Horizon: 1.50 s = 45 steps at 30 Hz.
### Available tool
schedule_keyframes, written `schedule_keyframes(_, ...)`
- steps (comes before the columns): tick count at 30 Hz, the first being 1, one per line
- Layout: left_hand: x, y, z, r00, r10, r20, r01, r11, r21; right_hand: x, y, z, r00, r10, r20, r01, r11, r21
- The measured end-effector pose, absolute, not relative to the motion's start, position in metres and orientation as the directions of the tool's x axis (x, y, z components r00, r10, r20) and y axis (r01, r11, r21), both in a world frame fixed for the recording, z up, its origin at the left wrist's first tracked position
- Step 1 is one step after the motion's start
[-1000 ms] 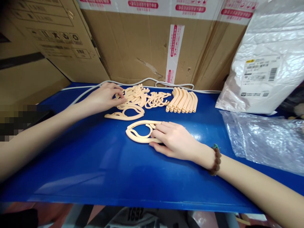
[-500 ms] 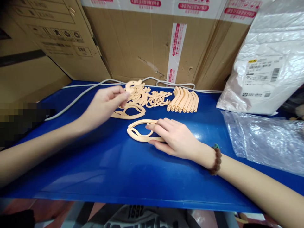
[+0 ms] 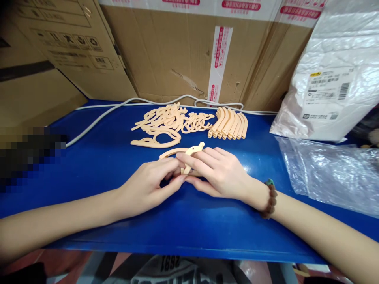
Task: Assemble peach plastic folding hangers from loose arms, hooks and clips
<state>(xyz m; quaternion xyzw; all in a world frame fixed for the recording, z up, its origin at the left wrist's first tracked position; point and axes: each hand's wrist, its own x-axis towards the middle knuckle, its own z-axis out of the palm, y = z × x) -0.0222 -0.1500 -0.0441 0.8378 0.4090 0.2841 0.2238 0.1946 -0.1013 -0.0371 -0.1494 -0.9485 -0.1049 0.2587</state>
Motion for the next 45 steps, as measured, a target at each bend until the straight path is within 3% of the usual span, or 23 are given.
schedule_keyframes(4, -0.025, -0.15, -0.042, 0.592, 0.735, 0.331, 0.52, -0.662, 0.539, 0.195, -0.1, -0.038, -0.795, 0.22, 0.565, 0.316, 0.945, 0.078)
schedule_keyframes(9, -0.031, -0.143, -0.041, 0.608, 0.692, 0.39, 0.545, -0.72, 0.429, 0.197, -0.097, -0.039, -0.736, 0.329, 0.592, 0.355, 0.932, -0.076)
schedule_keyframes(14, -0.036, -0.13, -0.047, 0.593, 0.686, 0.422, 0.652, -0.716, 0.249, 0.197, -0.096, -0.04, -0.728, 0.356, 0.585, 0.404, 0.913, -0.053)
schedule_keyframes(27, -0.035, -0.127, -0.054, 0.552, 0.772, 0.314, 0.742, -0.627, 0.238, 0.197, -0.093, -0.04, -0.791, 0.302, 0.533, 0.422, 0.899, 0.117)
schedule_keyframes(33, -0.034, -0.128, -0.053, 0.538, 0.78, 0.321, 0.756, -0.614, 0.227, 0.196, -0.091, -0.044, -0.764, 0.29, 0.577, 0.412, 0.907, 0.09)
schedule_keyframes(36, -0.034, -0.129, -0.052, 0.519, 0.786, 0.335, 0.76, -0.604, 0.239, 0.198, -0.09, -0.049, -0.723, 0.337, 0.603, 0.428, 0.904, 0.009)
schedule_keyframes(41, -0.033, -0.132, -0.05, 0.592, 0.738, 0.324, 0.68, -0.673, 0.29, 0.201, -0.091, -0.041, -0.64, 0.546, 0.54, 0.448, 0.837, -0.314)
schedule_keyframes(45, -0.033, -0.134, -0.052, 0.641, 0.703, 0.309, 0.624, -0.711, 0.323, 0.2, -0.091, -0.02, -0.603, 0.659, 0.45, 0.524, 0.752, -0.399)
